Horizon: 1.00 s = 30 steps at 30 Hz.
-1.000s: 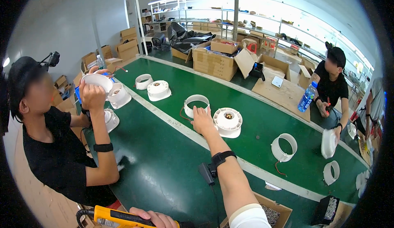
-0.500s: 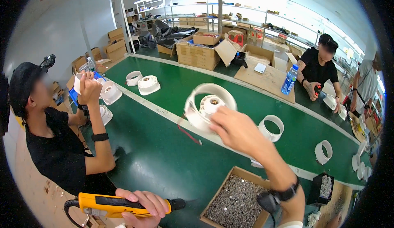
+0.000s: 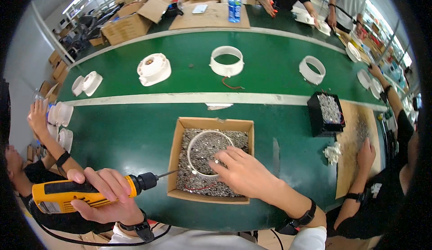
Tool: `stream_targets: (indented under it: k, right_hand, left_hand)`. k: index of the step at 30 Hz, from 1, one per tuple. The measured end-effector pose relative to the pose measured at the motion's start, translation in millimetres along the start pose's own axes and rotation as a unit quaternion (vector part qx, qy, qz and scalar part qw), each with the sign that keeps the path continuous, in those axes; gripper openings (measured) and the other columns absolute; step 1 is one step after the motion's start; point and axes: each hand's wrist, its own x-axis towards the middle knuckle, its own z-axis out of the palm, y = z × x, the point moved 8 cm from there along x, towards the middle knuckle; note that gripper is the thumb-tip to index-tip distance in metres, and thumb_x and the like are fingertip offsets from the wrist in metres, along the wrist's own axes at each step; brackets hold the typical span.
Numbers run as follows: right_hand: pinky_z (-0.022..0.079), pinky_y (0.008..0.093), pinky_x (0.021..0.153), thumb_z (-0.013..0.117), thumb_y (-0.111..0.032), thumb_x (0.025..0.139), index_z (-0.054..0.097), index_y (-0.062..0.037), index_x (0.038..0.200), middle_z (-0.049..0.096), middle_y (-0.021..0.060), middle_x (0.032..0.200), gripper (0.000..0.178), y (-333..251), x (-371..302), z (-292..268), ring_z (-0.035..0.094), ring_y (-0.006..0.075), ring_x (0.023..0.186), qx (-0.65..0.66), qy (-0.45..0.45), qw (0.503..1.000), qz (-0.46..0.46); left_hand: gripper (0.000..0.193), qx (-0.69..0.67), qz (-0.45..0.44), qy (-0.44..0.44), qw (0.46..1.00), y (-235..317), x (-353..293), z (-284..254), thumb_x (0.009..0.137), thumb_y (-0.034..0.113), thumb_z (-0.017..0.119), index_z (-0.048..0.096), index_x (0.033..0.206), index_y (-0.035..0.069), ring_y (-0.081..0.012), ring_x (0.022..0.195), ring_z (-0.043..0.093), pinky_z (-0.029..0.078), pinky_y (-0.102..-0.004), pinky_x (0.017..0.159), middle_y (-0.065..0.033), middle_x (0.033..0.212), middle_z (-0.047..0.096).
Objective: Assembling plastic housings for smoke detectors or alarms at a manufacturing line.
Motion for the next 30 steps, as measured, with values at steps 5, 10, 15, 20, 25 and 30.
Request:
stream_targets:
  k: [5, 10, 15, 20, 25, 30]
  right_hand:
    - [0.026, 0.0455, 0.107, 0.074, -0.038, 0.068, 0.037, 0.0035, 0.13, 0.035, 0.0226, 0.136, 0.083, 12, 7, -13, 0.034, 0.0362, 0.127, 0.026, 0.066, 0.997, 0.029]
    - [0.021, 0.0477, 0.109, 0.072, -0.053, 0.065, 0.032, 0.005, 0.132, 0.031, 0.0259, 0.137, 0.098, 16, 31, 9, 0.031, 0.0373, 0.129, 0.002, 0.083, 0.996, 0.029]
    - [0.026, 0.0466, 0.107, 0.075, -0.047, 0.064, 0.035, 0.0038, 0.13, 0.04, 0.0223, 0.125, 0.093, 16, 25, 13, 0.038, 0.0372, 0.12, 0.027, 0.068, 0.996, 0.053]
    - [0.032, 0.044, 0.099, 0.077, -0.038, 0.059, 0.041, 0.0015, 0.124, 0.042, 0.0204, 0.118, 0.084, 25, 14, 15, 0.04, 0.0357, 0.114, 0.063, 0.11, 0.989, 0.075]
    - [0.031, 0.0443, 0.1, 0.077, -0.038, 0.059, 0.043, 0.0011, 0.121, 0.042, 0.0199, 0.116, 0.081, 24, 19, 17, 0.041, 0.0355, 0.112, 0.061, 0.108, 0.989, 0.084]
    - [0.031, 0.0447, 0.1, 0.075, -0.04, 0.06, 0.044, 0.0012, 0.12, 0.042, 0.0195, 0.116, 0.079, 30, 14, 24, 0.04, 0.0352, 0.112, 0.049, 0.109, 0.989, 0.092]
  left_hand:
    - [0.048, 0.028, -0.056, -0.033, 0.997, -29, -1, 15, 0.09, 0.049, 0.048, 0.032, 0.104, 0.006, -0.0185, 0.046, 0.049, 0.044, -0.0291, 0.042, -0.0088, 0.065, 0.049]
    - [0.052, 0.076, -0.13, -0.077, 0.986, -51, -1, 30, 0.089, 0.05, 0.05, 0.032, 0.108, 0.005, -0.0187, 0.049, 0.05, 0.046, -0.0316, 0.05, -0.0089, 0.069, 0.052]
    - [0.054, 0.074, -0.157, -0.112, 0.978, -54, 2, 34, 0.088, 0.049, 0.052, 0.032, 0.109, 0.004, -0.0199, 0.051, 0.051, 0.047, -0.0318, 0.051, -0.0105, 0.071, 0.053]
    - [0.06, 0.053, -0.208, -0.11, 0.971, -75, -5, 41, 0.084, 0.052, 0.056, 0.032, 0.109, 0.002, -0.0209, 0.055, 0.053, 0.047, -0.0335, 0.052, -0.0119, 0.071, 0.054]
    - [0.063, 0.05, -0.201, -0.148, 0.967, -77, -3, 52, 0.083, 0.054, 0.055, 0.032, 0.108, 0.001, -0.021, 0.055, 0.054, 0.048, -0.0328, 0.053, -0.012, 0.071, 0.055]
    - [0.054, 0.12, -0.152, -0.164, 0.967, -93, -6, 60, 0.089, 0.052, 0.048, 0.036, 0.107, 0.002, -0.016, 0.04, 0.045, 0.04, -0.0284, 0.041, -0.0077, 0.062, 0.05]
